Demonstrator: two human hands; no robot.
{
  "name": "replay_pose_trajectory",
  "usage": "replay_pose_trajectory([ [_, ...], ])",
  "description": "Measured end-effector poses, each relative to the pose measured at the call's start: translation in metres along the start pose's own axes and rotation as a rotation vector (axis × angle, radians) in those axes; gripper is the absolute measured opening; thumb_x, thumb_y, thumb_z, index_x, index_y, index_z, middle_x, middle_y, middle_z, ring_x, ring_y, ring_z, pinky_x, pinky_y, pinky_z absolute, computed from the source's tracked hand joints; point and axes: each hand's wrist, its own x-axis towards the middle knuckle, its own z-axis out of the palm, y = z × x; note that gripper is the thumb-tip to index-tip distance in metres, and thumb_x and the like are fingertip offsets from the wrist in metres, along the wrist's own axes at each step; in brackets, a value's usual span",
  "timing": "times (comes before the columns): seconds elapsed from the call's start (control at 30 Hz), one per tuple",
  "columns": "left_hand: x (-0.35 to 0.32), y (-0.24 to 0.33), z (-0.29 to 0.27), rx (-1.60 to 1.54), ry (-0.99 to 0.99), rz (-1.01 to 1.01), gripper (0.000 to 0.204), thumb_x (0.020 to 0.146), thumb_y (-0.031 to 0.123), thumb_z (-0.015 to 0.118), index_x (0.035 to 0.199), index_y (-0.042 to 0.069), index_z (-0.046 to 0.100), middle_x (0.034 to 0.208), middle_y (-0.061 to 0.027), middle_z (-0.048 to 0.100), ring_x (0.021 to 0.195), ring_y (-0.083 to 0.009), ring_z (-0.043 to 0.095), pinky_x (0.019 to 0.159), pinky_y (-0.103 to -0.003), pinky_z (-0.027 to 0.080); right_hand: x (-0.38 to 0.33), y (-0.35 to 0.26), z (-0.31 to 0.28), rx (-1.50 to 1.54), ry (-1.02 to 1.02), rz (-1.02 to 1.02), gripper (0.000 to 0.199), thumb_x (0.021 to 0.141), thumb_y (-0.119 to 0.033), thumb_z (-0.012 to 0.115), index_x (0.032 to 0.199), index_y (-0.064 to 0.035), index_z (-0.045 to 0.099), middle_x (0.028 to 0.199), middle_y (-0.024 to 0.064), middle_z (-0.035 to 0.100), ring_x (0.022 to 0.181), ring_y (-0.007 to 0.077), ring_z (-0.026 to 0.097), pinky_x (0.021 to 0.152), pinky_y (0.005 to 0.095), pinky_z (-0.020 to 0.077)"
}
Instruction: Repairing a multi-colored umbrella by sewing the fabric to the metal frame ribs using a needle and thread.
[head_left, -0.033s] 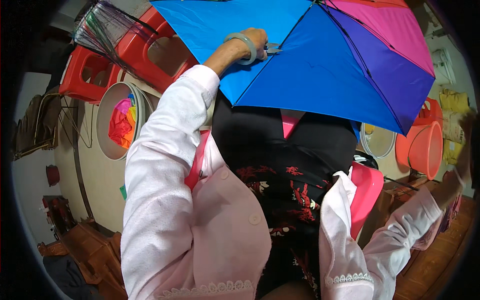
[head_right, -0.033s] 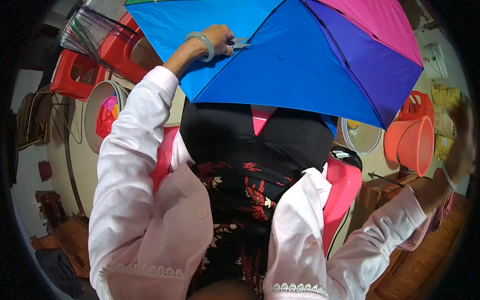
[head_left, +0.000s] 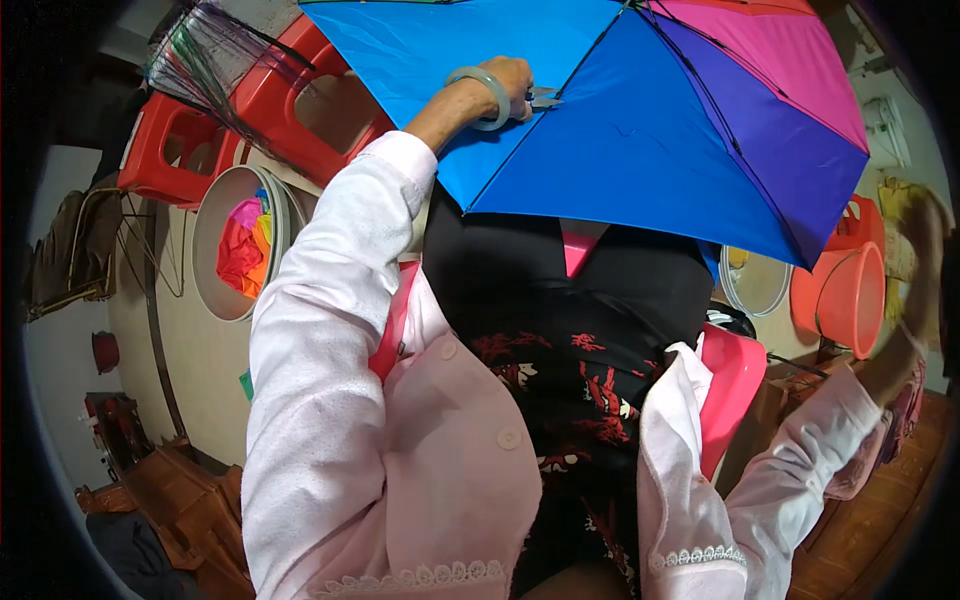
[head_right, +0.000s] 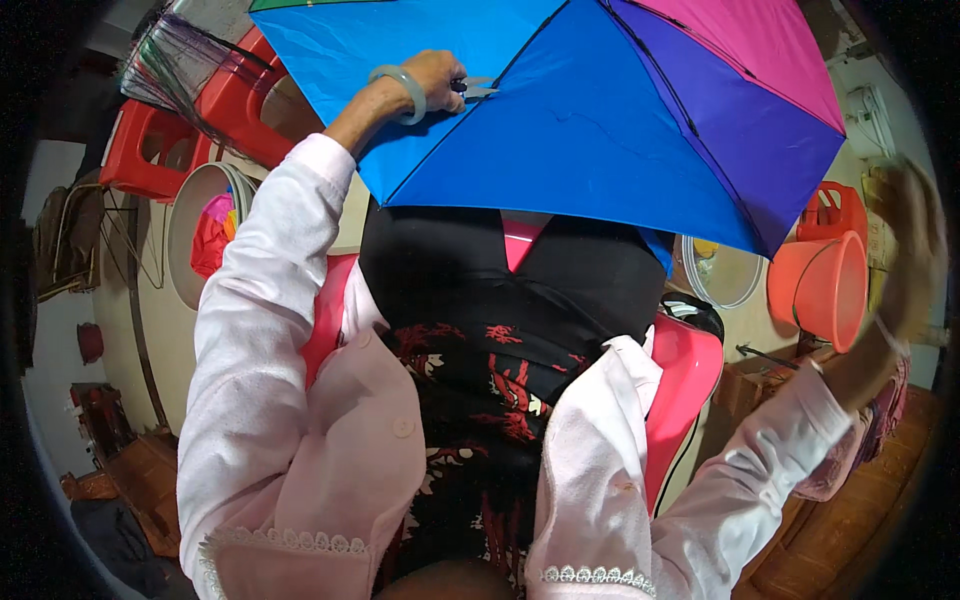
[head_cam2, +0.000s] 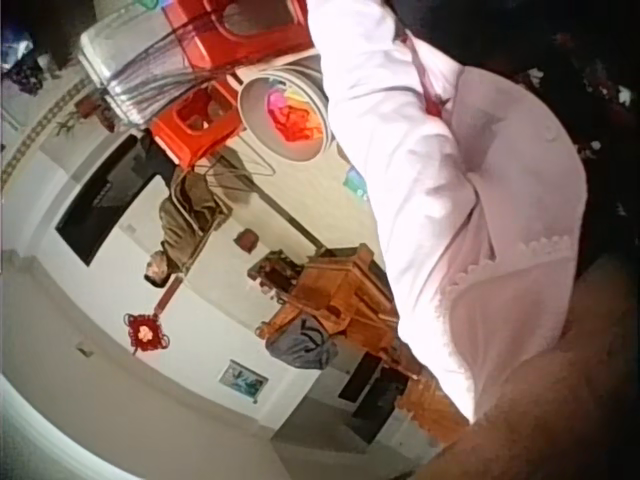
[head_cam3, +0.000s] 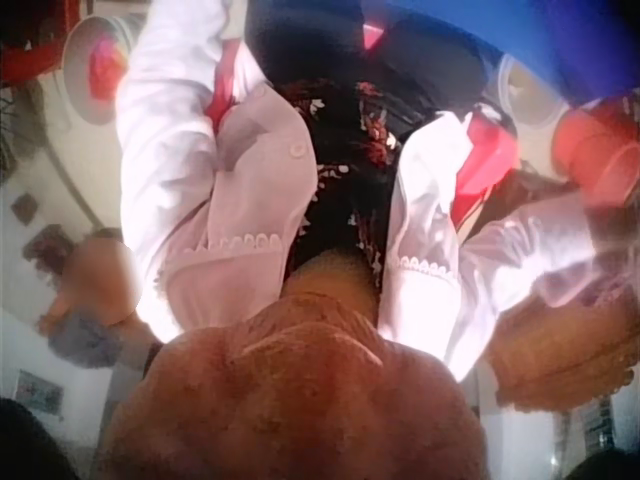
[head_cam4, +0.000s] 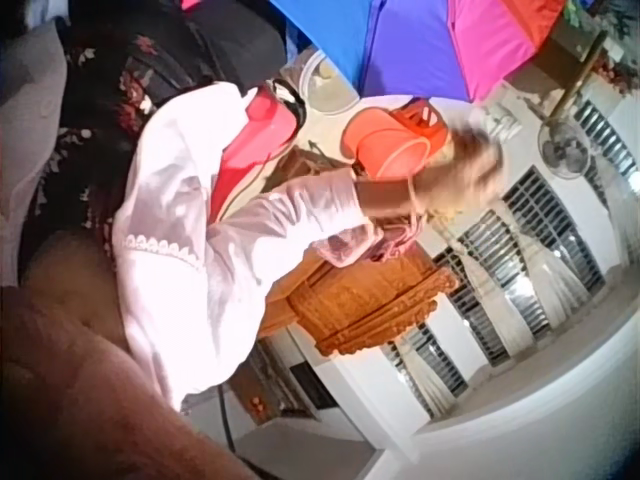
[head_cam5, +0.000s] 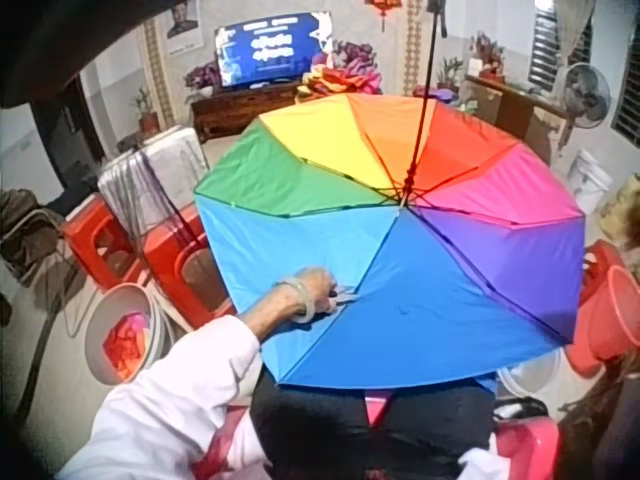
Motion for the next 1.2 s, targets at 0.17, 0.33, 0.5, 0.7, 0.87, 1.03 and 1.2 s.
replay_pose_trajectory([
  [0.17,-0.008,-0.007,0.0,0.02,0.02,-0.005,0.03,0.066,0.015,0.07,0.09,-0.001,0.062,0.076,-0.0171,0.062,0.065,-0.0272,0.06,0.062,-0.036,0.047,-0.01,0.01,0.148,0.122,-0.804,-0.077,0.014,0.088,-0.015,0.045,0.092,-0.003,0.051,0.063,0.0004,0.042,0.057,0.008,0.044,0.049,0.0231,0.0387],
  [0.33,0.0,-0.001,0.007,0.015,0.064,0.047,0.028,0.066,0.015,0.069,0.089,0.0,0.062,0.075,-0.0176,0.062,0.065,-0.0285,0.06,0.061,-0.037,0.047,-0.044,0.028,0.284,-0.166,-0.815,-0.412,0.02,0.08,-0.02,0.056,0.09,-0.0033,0.054,0.082,0.0148,0.059,0.067,0.0262,0.057,0.061,0.0343,0.0454],
  [0.5,-0.004,0.007,0.002,0.048,0.061,-0.014,0.023,0.066,0.015,0.069,0.083,0.001,0.062,0.073,-0.0176,0.061,0.064,-0.0297,0.059,0.06,-0.038,0.047,-0.07,0.023,0.326,-0.266,-0.63,-0.352,0.019,0.077,-0.019,0.057,0.086,-0.0032,0.056,0.077,0.0153,0.059,0.068,0.0273,0.057,0.062,0.0351,0.0456],
  [0.7,-0.012,0.012,-0.003,0.042,0.071,-0.015,0.019,0.065,0.013,0.068,0.078,0.001,0.061,0.072,-0.017,0.061,0.063,-0.0296,0.059,0.059,-0.039,0.047,-0.071,0.028,0.333,-0.103,-0.594,-0.198,0.014,0.074,-0.016,0.055,0.075,-0.0026,0.058,0.071,0.015,0.06,0.068,0.0327,0.058,0.061,0.0393,0.0458],
  [0.87,-0.013,0.01,0.001,0.053,0.103,0.003,0.014,0.067,0.011,0.066,0.076,0.001,0.06,0.072,-0.0171,0.061,0.064,-0.0308,0.06,0.058,-0.04,0.047,-0.07,0.033,0.335,0.029,-0.578,-0.186,0.011,0.072,-0.013,0.053,0.071,-0.0028,0.057,0.069,0.0135,0.06,0.065,0.0313,0.057,0.06,0.0385,0.0455],
  [1.03,-0.016,0.019,0.006,0.2,0.172,0.049,0.013,0.076,0.009,0.052,0.081,0.003,0.064,0.082,-0.0171,0.062,0.075,-0.0291,0.062,0.063,-0.038,0.05,-0.071,0.034,0.335,0.147,-0.581,-0.096,0.011,0.072,-0.012,0.052,0.07,-0.0028,0.057,0.068,0.0141,0.06,0.064,0.0312,0.057,0.059,0.0383,0.0455],
  [1.2,-0.018,0.025,0.01,0.196,0.226,0.108,0.016,0.079,0.011,0.049,0.078,0.003,0.063,0.081,-0.0168,0.062,0.075,-0.0298,0.062,0.062,-0.037,0.05,-0.068,0.029,0.331,0.088,-0.578,-0.118,0.012,0.07,-0.013,0.052,0.07,-0.0024,0.057,0.069,0.0156,0.06,0.065,0.0318,0.057,0.06,0.0388,0.0456],
])
